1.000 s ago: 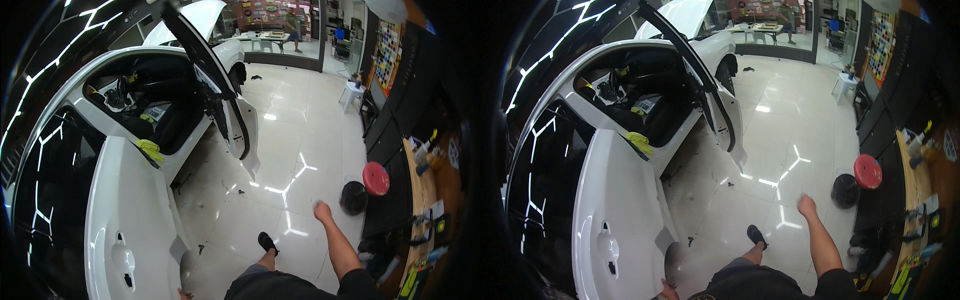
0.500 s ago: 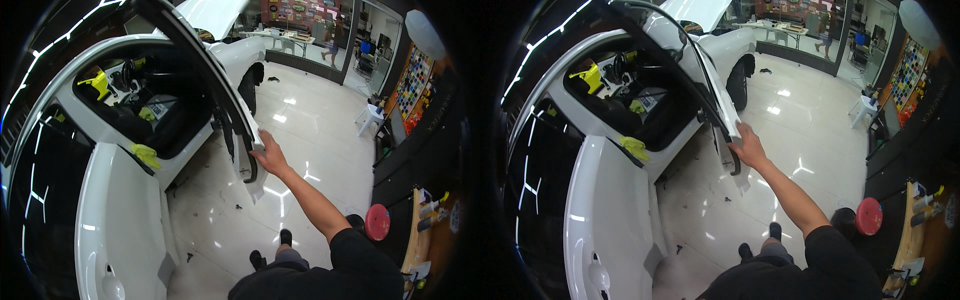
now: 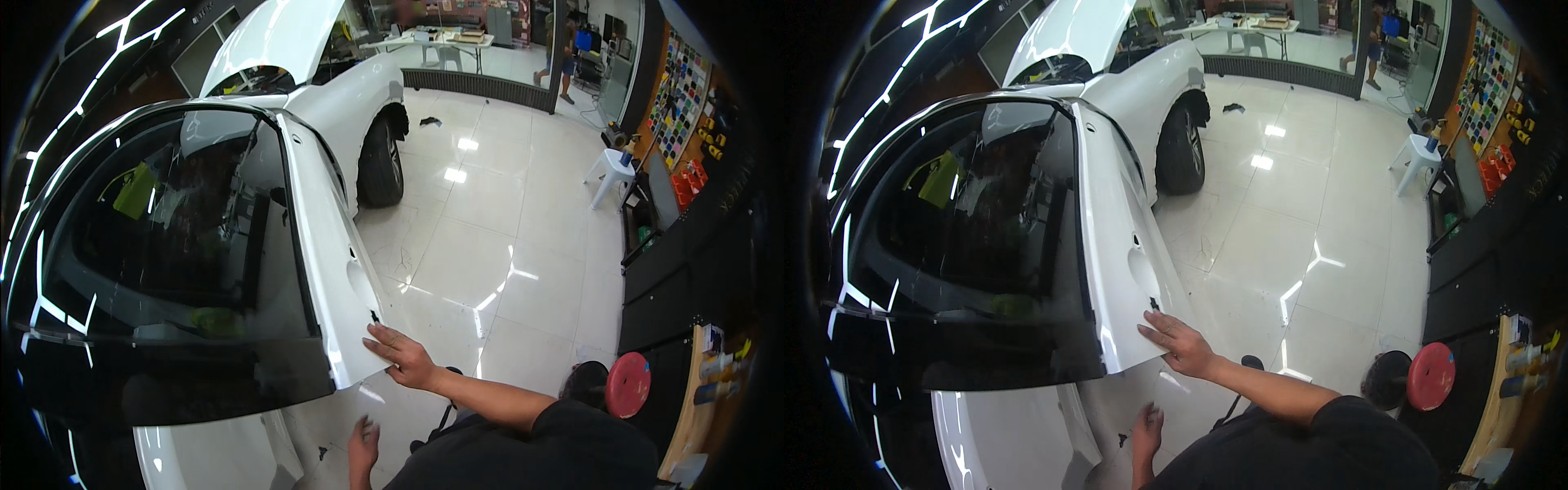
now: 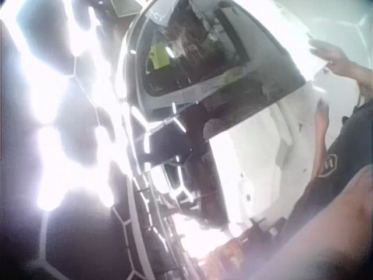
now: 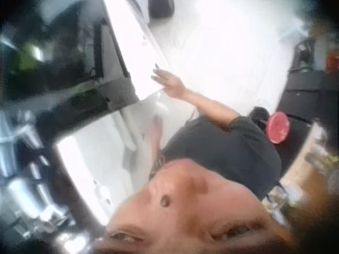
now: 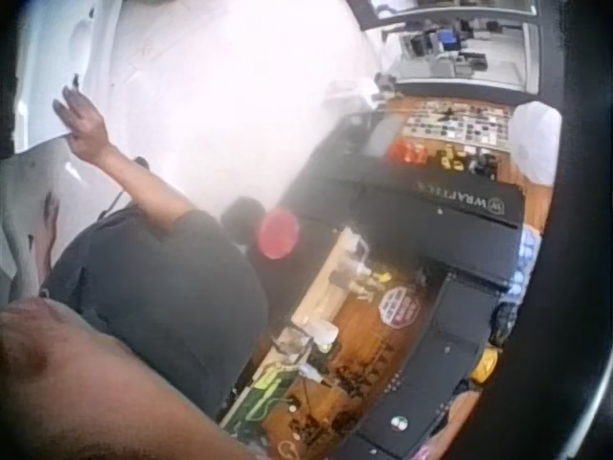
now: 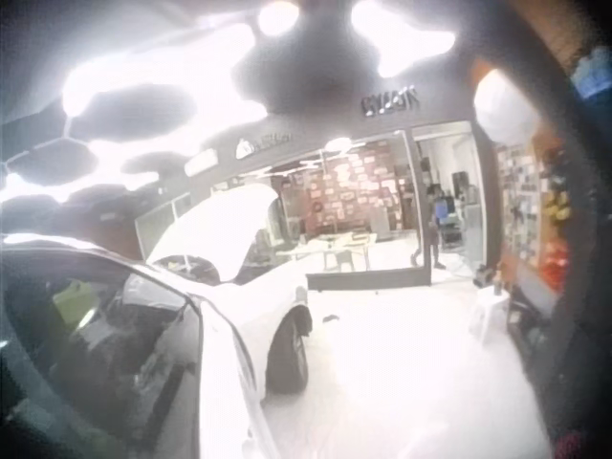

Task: The person removes a white car door and then handles a black front bumper, positioning it against the front of a white car and aligning it by hand. The person kneels on the floor to adjust the bumper's fit along the lower edge.

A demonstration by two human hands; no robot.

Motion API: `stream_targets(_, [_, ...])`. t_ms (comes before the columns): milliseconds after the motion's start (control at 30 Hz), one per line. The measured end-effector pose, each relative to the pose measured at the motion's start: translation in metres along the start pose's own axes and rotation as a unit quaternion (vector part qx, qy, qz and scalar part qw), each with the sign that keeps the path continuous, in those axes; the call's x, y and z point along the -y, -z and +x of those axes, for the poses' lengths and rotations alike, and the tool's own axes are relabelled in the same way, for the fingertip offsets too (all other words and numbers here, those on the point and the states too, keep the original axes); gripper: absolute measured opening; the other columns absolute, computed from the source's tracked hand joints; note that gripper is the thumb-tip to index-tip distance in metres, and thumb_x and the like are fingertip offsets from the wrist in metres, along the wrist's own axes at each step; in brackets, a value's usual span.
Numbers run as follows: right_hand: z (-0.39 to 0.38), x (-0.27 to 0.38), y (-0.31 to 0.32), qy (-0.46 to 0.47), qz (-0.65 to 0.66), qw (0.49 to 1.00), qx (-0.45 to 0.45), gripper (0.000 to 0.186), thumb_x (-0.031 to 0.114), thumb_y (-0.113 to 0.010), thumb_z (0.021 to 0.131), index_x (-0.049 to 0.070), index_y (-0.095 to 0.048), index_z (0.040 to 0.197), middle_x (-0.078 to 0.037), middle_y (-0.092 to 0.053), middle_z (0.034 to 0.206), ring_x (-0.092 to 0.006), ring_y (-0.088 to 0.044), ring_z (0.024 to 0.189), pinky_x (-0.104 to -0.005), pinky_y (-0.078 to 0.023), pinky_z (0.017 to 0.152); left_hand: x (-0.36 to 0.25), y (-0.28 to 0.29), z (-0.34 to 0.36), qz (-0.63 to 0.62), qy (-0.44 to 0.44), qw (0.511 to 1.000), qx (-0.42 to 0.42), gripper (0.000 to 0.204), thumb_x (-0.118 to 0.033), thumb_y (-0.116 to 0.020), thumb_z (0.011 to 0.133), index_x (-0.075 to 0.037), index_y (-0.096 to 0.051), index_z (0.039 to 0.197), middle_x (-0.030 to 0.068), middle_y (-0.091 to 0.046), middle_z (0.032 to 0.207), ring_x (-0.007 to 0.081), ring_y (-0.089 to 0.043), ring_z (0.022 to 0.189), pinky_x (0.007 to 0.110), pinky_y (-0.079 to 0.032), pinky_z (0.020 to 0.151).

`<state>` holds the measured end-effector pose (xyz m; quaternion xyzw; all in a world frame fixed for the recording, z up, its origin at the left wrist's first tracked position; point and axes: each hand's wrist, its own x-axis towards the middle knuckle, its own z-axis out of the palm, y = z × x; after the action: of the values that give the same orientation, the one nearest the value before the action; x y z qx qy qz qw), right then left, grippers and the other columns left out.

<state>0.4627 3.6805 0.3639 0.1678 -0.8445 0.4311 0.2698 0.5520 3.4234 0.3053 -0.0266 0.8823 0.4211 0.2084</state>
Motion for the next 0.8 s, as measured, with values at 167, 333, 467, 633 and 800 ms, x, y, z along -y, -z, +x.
stream_targets(167, [0.009, -0.01, 0.008, -0.013, 0.096, 0.995, 0.02, 0.081, -0.002, -0.069, 0.069, 0.005, -0.043, 0.144, -0.017, -0.043, 0.148, -0.0331, -0.046, 0.133, -0.0387, -0.04, 0.11, -0.124, 0.01, 0.044, -0.05, -0.152, 0.987, -0.032, 0.047, -0.021, -0.063, 0.09, 0.005, -0.051, 0.128, 0.0188, -0.06, 0.121, 0.0275, -0.061, 0.106, 0.038, -0.048, 0.092])
stream_targets(333, [0.005, -0.004, 0.024, -0.128, 0.184, 0.973, 0.045, 0.091, 0.004, -0.073, 0.074, -0.001, -0.023, 0.15, -0.024, -0.034, 0.151, -0.039, -0.039, 0.136, -0.04, -0.037, 0.111, -0.167, 0.003, 0.047, -0.166, -0.099, 0.978, -0.084, 0.051, -0.031, -0.061, 0.095, 0.008, -0.051, 0.126, 0.0203, -0.062, 0.116, 0.0257, -0.059, 0.107, 0.037, -0.044, 0.096])
stream_targets(467, [0.007, -0.012, 0.03, -0.167, 0.197, 0.962, 0.085, 0.095, 0.015, -0.074, 0.075, -0.003, -0.019, 0.15, -0.028, -0.02, 0.154, -0.0422, -0.024, 0.143, -0.0424, -0.029, 0.115, -0.181, -0.009, 0.042, -0.207, -0.138, 0.952, -0.177, 0.047, -0.03, -0.054, 0.1, 0.01, -0.05, 0.127, 0.0191, -0.06, 0.12, 0.0244, -0.057, 0.11, 0.037, -0.043, 0.097])
stream_targets(633, [0.016, -0.03, 0.037, -0.129, 0.144, 0.965, 0.174, 0.084, 0.019, -0.073, 0.073, -0.005, -0.033, 0.144, -0.032, -0.019, 0.153, -0.0507, -0.021, 0.141, -0.0488, -0.027, 0.115, -0.191, -0.016, 0.048, -0.194, -0.183, 0.932, -0.246, 0.042, -0.024, -0.051, 0.102, 0.009, -0.05, 0.129, 0.0172, -0.059, 0.123, 0.0225, -0.056, 0.111, 0.036, -0.042, 0.098])
stream_targets(800, [0.015, -0.05, 0.025, -0.059, 0.137, 0.972, 0.18, 0.08, 0.02, -0.074, 0.069, -0.005, -0.04, 0.138, -0.03, -0.02, 0.154, -0.0529, -0.021, 0.14, -0.0506, -0.028, 0.114, -0.193, 0.002, 0.048, -0.137, -0.113, 0.963, -0.204, 0.044, -0.021, -0.055, 0.1, 0.01, -0.048, 0.13, 0.0189, -0.059, 0.125, 0.0234, -0.056, 0.111, 0.036, -0.042, 0.098])
